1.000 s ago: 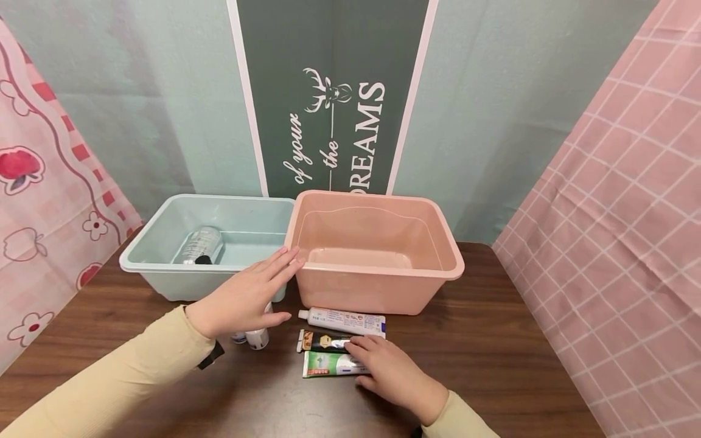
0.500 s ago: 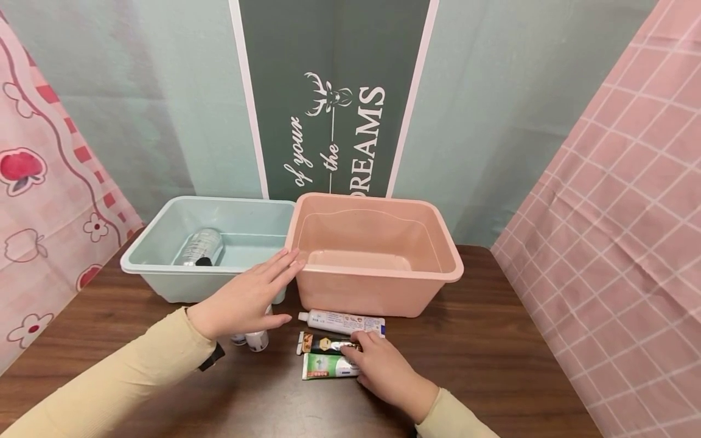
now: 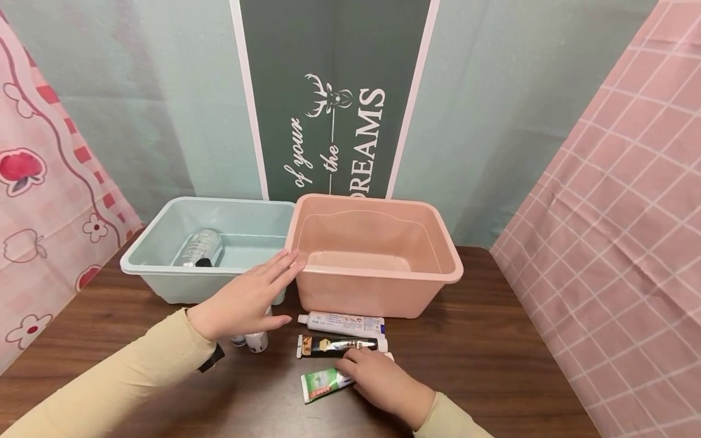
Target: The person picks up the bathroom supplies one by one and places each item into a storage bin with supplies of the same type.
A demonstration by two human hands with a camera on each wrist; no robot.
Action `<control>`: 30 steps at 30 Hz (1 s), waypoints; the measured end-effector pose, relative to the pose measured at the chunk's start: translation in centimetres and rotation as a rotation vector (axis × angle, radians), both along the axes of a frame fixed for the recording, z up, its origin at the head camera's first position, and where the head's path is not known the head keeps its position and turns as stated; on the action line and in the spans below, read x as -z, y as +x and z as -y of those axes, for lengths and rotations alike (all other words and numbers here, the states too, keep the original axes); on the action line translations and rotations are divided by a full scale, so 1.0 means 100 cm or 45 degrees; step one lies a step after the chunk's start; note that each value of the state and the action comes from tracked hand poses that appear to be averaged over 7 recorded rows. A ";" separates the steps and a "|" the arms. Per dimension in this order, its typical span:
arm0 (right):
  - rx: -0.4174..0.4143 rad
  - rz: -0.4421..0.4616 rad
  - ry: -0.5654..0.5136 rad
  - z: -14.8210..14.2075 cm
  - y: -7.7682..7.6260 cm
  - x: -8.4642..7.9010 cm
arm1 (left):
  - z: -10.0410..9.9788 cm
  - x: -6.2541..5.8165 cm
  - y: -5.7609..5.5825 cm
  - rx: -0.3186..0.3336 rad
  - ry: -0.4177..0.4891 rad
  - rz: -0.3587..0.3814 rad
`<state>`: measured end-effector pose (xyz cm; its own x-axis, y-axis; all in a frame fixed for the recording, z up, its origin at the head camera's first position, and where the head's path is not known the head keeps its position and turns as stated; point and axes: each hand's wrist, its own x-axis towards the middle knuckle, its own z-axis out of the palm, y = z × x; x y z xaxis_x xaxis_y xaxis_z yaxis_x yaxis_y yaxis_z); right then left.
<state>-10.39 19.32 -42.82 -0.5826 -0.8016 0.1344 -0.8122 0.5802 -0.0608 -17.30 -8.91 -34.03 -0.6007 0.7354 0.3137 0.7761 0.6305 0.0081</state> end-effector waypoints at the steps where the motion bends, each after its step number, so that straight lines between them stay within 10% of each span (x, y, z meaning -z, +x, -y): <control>1: -0.014 -0.002 -0.001 0.000 0.001 0.000 | 0.000 0.000 0.000 -0.002 0.000 -0.001; 13: -0.083 0.025 0.181 -0.007 0.007 -0.003 | 0.001 -0.001 0.003 -0.004 0.009 -0.002; 30: -0.062 -0.220 0.077 -0.017 0.009 -0.024 | 0.000 0.000 0.003 -0.008 -0.003 0.000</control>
<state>-9.49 21.02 -40.45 -0.5154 -0.8379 0.1797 -0.8347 0.5383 0.1160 -17.03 -8.88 -34.07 -0.6053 0.7323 0.3120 0.7722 0.6354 0.0067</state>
